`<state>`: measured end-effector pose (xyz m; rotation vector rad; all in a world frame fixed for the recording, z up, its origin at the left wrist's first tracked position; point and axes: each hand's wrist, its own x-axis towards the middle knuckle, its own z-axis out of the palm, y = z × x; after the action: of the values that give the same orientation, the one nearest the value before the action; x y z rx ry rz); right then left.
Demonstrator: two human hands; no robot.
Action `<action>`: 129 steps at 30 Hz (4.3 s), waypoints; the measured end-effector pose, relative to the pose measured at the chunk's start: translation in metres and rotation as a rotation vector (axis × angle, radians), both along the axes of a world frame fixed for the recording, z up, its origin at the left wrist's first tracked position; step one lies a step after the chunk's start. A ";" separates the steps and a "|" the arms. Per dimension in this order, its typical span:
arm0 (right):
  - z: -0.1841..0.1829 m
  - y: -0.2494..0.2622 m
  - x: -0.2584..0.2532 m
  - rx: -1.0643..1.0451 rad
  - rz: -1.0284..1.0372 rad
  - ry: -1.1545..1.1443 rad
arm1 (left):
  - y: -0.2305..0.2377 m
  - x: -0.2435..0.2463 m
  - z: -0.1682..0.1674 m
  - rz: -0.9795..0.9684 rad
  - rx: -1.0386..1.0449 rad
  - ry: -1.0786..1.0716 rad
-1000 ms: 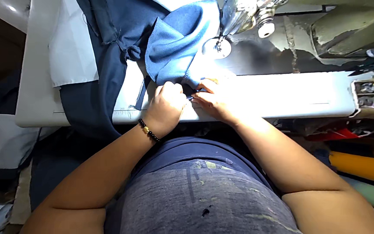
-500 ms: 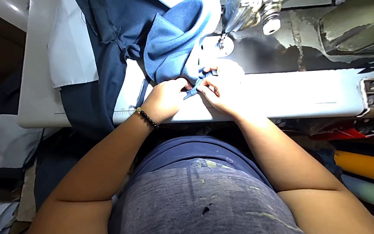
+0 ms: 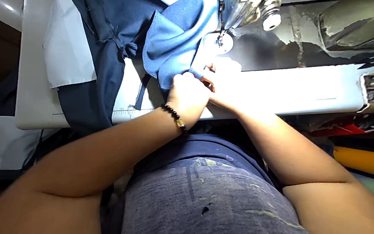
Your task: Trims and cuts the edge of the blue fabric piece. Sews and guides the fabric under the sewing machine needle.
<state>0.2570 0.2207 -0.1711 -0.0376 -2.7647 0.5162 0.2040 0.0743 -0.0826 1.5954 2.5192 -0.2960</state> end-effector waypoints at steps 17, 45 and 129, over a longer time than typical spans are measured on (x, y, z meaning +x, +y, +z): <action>-0.002 0.048 -0.030 0.031 0.140 0.041 | -0.028 -0.042 -0.075 -0.088 0.605 0.075; 0.026 0.110 -0.009 -0.307 -0.097 0.034 | 0.036 -0.047 -0.075 -0.008 0.518 -0.268; 0.030 0.016 0.020 0.022 0.125 0.020 | -0.161 -0.129 0.041 -0.266 0.572 0.137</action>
<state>0.2766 0.2364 -0.1409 0.1459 -2.7653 0.5146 0.0746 -0.0864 -0.0414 2.1831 2.6405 0.3379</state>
